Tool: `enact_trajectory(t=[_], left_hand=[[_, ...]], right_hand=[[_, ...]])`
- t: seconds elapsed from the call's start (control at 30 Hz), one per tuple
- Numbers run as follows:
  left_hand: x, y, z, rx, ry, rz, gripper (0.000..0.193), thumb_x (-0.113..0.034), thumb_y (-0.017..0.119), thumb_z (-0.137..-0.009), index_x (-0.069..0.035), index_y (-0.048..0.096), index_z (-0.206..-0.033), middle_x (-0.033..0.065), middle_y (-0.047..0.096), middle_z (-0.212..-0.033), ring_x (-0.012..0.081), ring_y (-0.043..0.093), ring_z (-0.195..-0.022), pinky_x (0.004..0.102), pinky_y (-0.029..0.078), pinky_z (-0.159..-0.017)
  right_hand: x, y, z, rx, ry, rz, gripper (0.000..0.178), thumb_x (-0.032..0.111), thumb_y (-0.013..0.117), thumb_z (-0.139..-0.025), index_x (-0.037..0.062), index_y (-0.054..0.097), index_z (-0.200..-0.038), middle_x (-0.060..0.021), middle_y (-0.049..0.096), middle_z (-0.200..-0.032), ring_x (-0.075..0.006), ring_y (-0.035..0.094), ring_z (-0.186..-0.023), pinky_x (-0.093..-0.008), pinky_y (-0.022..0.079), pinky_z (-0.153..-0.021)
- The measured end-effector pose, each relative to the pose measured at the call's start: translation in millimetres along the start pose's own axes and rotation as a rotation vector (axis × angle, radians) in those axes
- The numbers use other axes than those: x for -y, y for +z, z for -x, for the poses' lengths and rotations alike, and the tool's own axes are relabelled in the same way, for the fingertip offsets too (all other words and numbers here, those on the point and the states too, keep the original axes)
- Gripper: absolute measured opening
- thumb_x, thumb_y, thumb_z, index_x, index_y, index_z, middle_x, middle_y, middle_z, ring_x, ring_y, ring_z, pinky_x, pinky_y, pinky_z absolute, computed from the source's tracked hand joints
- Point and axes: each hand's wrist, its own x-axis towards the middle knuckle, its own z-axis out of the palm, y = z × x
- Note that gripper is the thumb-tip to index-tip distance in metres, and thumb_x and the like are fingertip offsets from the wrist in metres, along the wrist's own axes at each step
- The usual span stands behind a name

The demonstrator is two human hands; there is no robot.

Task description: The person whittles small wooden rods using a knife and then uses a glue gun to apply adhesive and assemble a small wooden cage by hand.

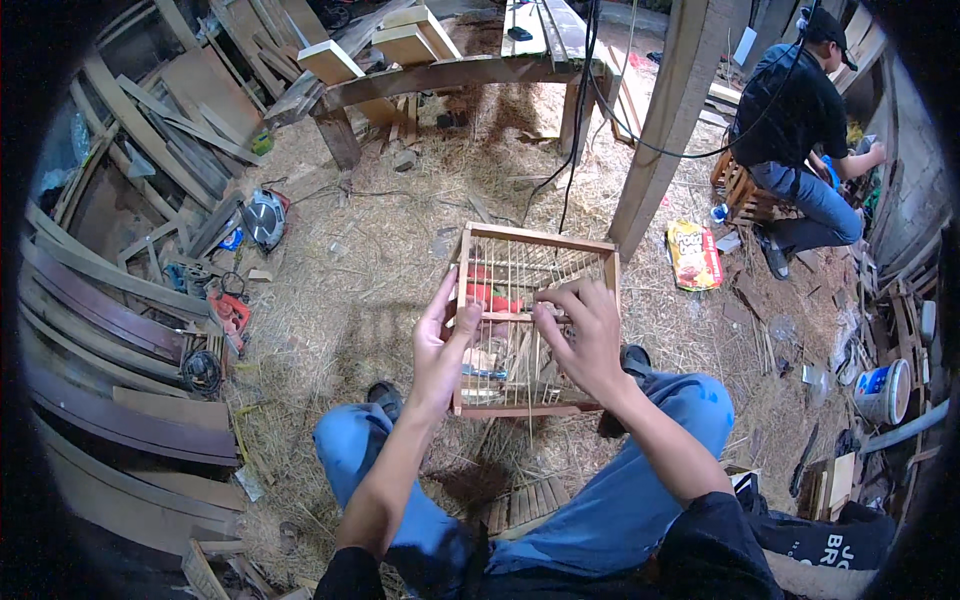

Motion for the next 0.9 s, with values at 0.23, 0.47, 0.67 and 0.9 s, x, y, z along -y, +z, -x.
enact_trajectory(t=[0.23,0.47,0.67,0.9], left_hand=[[1,-4,-3,-0.009,-0.105,0.057,0.07,-0.025,0.063,-0.103,0.003,0.028,-0.157,0.0152,0.068,-0.118,0.0202,0.071,-0.101,0.0334,0.064,-0.085],[17,-8,-4,-0.032,-0.198,0.103,0.074,-0.026,0.063,-0.103,0.002,0.025,-0.159,0.0155,0.069,-0.117,0.0189,0.071,-0.095,0.0328,0.064,-0.083],[21,-1,-6,-0.055,-0.254,0.117,0.072,-0.028,0.066,-0.101,-0.002,0.029,-0.158,0.0117,0.069,-0.114,0.0158,0.072,-0.084,0.0291,0.064,-0.077],[14,-1,-5,-0.123,-0.203,0.081,0.068,-0.023,0.064,-0.103,-0.001,0.029,-0.158,0.0122,0.068,-0.118,0.0169,0.071,-0.093,0.0312,0.064,-0.081]], right_hand=[[9,-6,-1,0.031,-0.057,0.067,0.018,0.02,0.075,-0.09,0.009,0.074,-0.104,-0.0085,0.061,-0.097,-0.0282,0.057,-0.091,-0.0403,0.044,-0.078],[1,-4,-1,0.101,0.037,0.019,0.017,0.023,0.072,-0.092,0.0103,0.074,-0.103,-0.0068,0.061,-0.095,-0.0266,0.055,-0.093,-0.0403,0.041,-0.08],[-7,-1,0,0.119,0.131,-0.046,0.016,0.022,0.072,-0.092,0.0084,0.075,-0.099,-0.0086,0.061,-0.092,-0.0276,0.055,-0.092,-0.0409,0.042,-0.079],[6,-7,0,0.238,0.158,-0.007,0.026,0.029,0.078,-0.086,0.0072,0.068,-0.076,-0.006,0.061,-0.074,-0.026,0.056,-0.077,-0.0401,0.041,-0.078]])
